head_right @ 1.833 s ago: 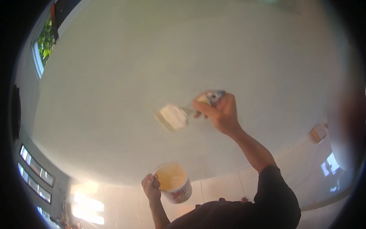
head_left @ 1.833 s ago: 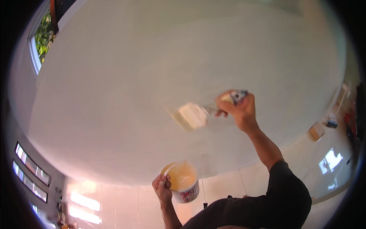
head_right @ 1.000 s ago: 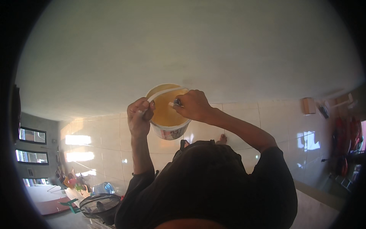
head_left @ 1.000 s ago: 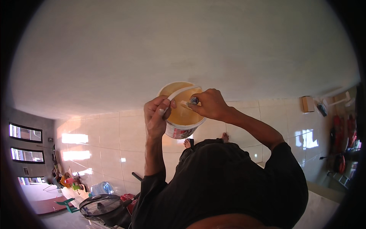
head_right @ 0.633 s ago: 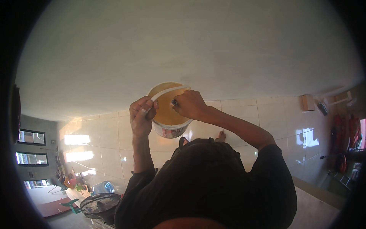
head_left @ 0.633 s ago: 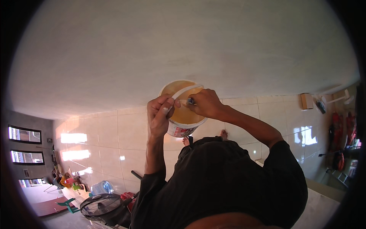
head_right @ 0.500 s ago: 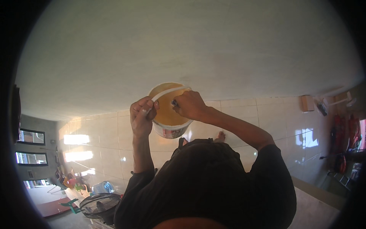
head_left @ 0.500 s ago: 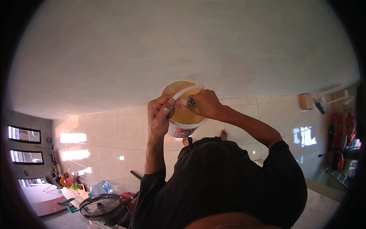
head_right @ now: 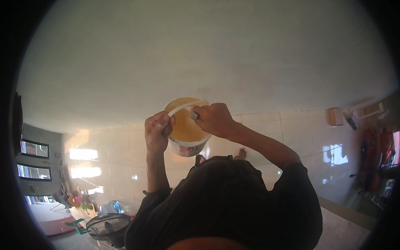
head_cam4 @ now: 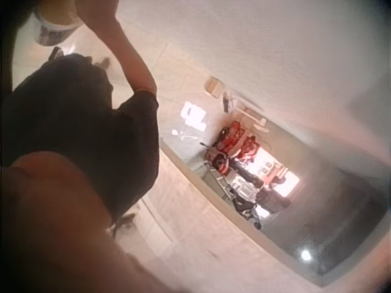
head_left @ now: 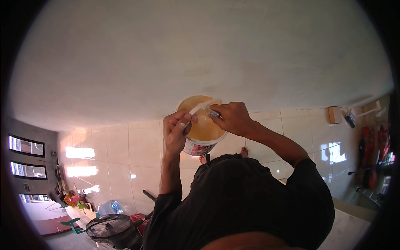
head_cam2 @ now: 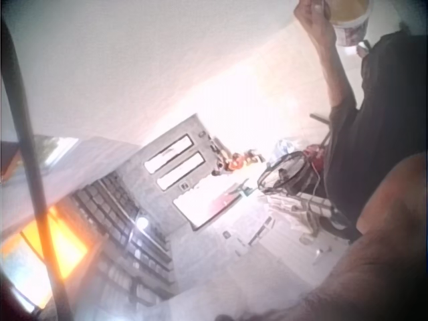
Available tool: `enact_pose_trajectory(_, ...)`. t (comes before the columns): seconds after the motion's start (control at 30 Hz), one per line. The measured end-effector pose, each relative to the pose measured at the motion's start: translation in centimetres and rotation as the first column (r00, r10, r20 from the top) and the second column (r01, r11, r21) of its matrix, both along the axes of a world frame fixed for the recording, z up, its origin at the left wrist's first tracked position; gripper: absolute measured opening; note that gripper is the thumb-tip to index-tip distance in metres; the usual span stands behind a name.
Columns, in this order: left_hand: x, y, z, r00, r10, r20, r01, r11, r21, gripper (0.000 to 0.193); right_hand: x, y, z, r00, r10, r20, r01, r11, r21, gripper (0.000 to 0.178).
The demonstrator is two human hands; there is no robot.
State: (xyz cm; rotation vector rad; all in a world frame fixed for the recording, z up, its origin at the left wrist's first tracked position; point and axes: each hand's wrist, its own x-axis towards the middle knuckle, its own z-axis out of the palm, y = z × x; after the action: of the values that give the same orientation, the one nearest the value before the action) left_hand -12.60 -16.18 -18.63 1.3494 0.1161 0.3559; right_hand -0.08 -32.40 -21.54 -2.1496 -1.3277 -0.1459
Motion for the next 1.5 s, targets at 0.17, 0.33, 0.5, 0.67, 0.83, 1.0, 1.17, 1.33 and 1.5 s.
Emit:
enact_pose_trajectory(0.17,-0.3,-0.1,0.2,1.000,0.024,0.006,-0.024,1.000,0.000,0.024,-0.9,-1.4,1.0,0.993,0.022,0.117,-0.039,0.990,0.136,0.019)
enact_pose_trajectory(0.33,0.0,-0.9,0.8,0.995,0.063,0.083,-0.062,0.998,-0.020,0.025,-1.2,-2.9,3.5,0.875,0.071,-0.480,0.051,0.970,0.236,0.016)
enact_pose_trajectory(0.5,0.1,-1.7,0.9,0.993,0.064,0.096,-0.060,0.997,-0.044,0.025,-0.4,-3.2,3.1,0.519,0.220,-0.826,0.037,0.960,0.279,0.018)
enact_pose_trajectory(0.67,0.1,-1.6,0.6,0.992,0.073,0.102,-0.066,0.995,-0.068,0.024,-0.3,-2.7,2.3,0.708,0.161,-0.687,0.086,0.947,0.310,0.017)
enact_pose_trajectory(0.83,0.0,-1.5,0.6,0.996,0.051,0.068,-0.045,0.996,-0.082,0.023,0.5,-2.3,0.9,0.996,0.019,-0.088,0.012,0.941,0.337,0.021)
enact_pose_trajectory(1.0,-0.2,-1.4,0.7,0.998,0.052,0.048,-0.048,0.995,-0.082,0.023,-0.4,-2.9,1.1,0.978,-0.036,0.205,-0.020,0.964,0.266,0.023)
enact_pose_trajectory(1.17,0.3,-1.9,0.9,0.993,0.066,0.098,-0.060,0.996,-0.061,0.024,-1.6,-4.5,2.1,0.990,-0.057,0.131,0.005,0.930,0.368,0.022)
enact_pose_trajectory(1.33,0.0,-2.0,1.0,0.990,0.082,0.117,-0.073,0.994,-0.078,0.023,-2.1,-4.2,2.4,0.883,0.065,-0.465,0.145,0.904,0.402,0.017)
enact_pose_trajectory(1.5,-0.3,-1.6,1.0,0.983,0.107,0.146,-0.097,0.993,-0.074,0.024,-1.8,-2.7,2.2,0.569,0.208,-0.796,0.128,0.934,0.335,0.022)
